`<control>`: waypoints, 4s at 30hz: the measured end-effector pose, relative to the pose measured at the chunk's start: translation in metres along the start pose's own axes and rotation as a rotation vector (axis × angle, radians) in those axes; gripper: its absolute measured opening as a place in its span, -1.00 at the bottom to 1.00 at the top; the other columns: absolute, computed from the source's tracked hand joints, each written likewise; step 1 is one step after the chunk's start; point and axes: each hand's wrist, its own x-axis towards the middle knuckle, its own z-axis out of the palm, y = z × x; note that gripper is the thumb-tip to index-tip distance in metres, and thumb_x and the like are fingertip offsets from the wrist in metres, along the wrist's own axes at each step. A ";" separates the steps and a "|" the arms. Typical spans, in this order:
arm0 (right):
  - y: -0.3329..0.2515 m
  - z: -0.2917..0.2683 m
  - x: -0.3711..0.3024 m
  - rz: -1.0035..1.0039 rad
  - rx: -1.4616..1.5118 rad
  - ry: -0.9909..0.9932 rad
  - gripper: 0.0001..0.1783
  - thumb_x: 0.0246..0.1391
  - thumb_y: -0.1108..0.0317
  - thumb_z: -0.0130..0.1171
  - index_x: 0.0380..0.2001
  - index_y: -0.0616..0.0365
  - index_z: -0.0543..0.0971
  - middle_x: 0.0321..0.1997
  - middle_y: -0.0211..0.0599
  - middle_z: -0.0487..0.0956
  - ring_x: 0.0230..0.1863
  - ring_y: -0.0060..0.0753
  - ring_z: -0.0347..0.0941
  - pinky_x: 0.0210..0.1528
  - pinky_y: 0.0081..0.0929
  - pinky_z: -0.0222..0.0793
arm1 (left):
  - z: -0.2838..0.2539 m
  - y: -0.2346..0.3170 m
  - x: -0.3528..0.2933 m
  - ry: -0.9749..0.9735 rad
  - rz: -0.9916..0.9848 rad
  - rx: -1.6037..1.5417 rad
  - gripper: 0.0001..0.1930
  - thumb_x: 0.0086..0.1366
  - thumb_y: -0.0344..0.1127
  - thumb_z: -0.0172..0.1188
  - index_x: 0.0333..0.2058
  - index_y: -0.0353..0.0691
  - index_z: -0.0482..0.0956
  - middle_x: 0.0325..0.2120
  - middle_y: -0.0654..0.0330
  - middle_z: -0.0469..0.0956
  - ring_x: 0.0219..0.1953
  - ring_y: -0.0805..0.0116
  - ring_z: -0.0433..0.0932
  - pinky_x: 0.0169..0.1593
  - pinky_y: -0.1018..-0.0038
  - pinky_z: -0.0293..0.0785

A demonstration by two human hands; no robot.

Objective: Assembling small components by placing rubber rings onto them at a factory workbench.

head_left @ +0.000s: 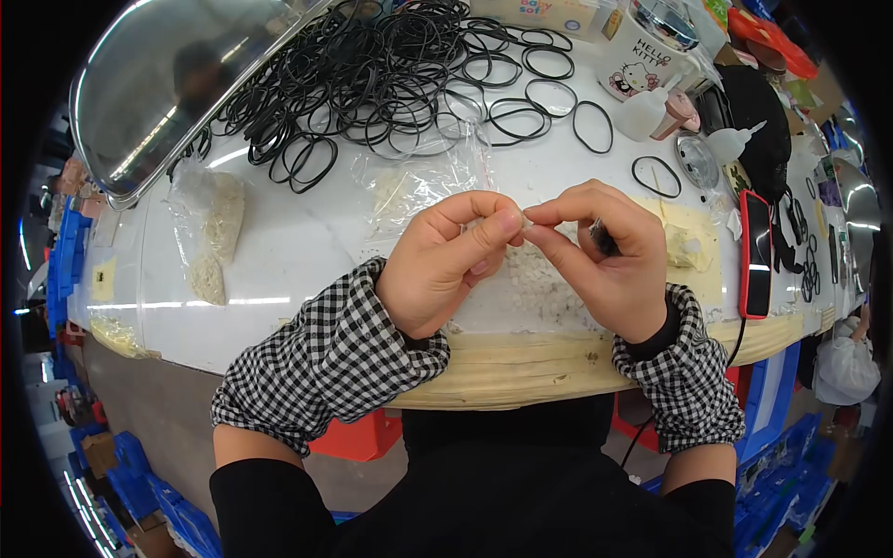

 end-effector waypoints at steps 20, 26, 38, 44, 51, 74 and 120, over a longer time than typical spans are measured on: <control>-0.004 -0.001 0.000 -0.022 0.050 0.039 -0.84 -0.13 0.60 0.24 -0.39 0.18 0.62 -0.45 -0.38 0.57 -0.51 -0.70 0.43 -0.57 -0.79 0.26 | 0.000 0.002 -0.001 -0.049 -0.042 -0.046 -0.84 0.32 -0.31 0.04 -0.22 -0.24 0.49 -0.41 0.30 0.52 -0.58 0.68 0.15 -0.46 0.69 0.11; -0.005 -0.001 -0.001 0.009 0.063 0.052 -0.85 -0.12 0.58 0.24 -0.41 0.14 0.63 -0.47 -0.44 0.57 -0.59 -0.78 0.31 -0.63 -0.80 0.09 | -0.001 0.000 -0.001 -0.056 -0.027 -0.039 -0.84 0.33 -0.31 0.02 -0.21 -0.24 0.50 -0.40 0.30 0.52 -0.58 0.67 0.15 -0.46 0.69 0.11; -0.002 0.000 0.000 -0.028 0.019 0.063 -0.88 -0.13 0.58 0.23 -0.44 0.17 0.61 -0.47 -0.42 0.57 -0.60 -0.73 0.32 -0.62 -0.77 0.12 | 0.003 0.002 -0.003 -0.002 0.011 0.061 -0.83 0.33 -0.31 0.01 -0.22 -0.26 0.49 -0.40 0.27 0.51 -0.57 0.66 0.16 -0.46 0.69 0.12; -0.001 0.003 0.001 0.040 -0.118 0.003 -0.88 -0.14 0.53 0.24 -0.43 0.20 0.57 -0.51 -0.31 0.53 -0.58 -0.53 0.40 -0.58 -0.64 0.23 | 0.001 0.006 0.002 0.172 -0.067 -0.081 -0.88 0.29 -0.32 -0.01 -0.35 -0.24 0.39 -0.48 0.30 0.39 -0.58 0.61 0.16 -0.48 0.69 0.12; 0.010 0.012 -0.005 0.051 -0.271 -0.256 -0.87 -0.12 0.39 0.25 -0.48 0.16 0.52 -0.53 -0.30 0.45 -0.55 -0.24 0.41 -0.51 -0.42 0.30 | -0.018 0.018 0.010 0.269 -0.004 -0.406 -0.84 0.23 -0.33 -0.05 -0.32 -0.32 0.33 -0.43 0.16 0.37 -0.59 0.51 0.19 -0.52 0.63 0.14; 0.009 0.018 0.005 -0.160 -0.344 0.083 -0.81 -0.16 0.57 0.17 -0.39 0.18 0.48 -0.44 -0.32 0.40 -0.53 -0.35 0.44 -0.55 -0.50 0.33 | 0.004 0.004 -0.001 0.144 -0.067 0.028 -0.77 0.30 -0.32 0.06 -0.18 -0.35 0.54 -0.47 0.34 0.50 -0.60 0.68 0.16 -0.53 0.72 0.09; -0.006 0.009 -0.001 0.010 -0.170 -0.120 -0.60 0.07 0.11 0.17 -0.61 0.19 0.37 -0.74 -0.24 0.35 -0.72 -0.31 0.29 -0.66 -0.47 0.16 | 0.000 0.007 -0.003 -0.223 -0.155 -0.234 -0.80 0.38 -0.22 -0.07 -0.21 -0.22 0.38 -0.46 0.40 0.34 -0.54 0.67 0.16 -0.39 0.69 0.17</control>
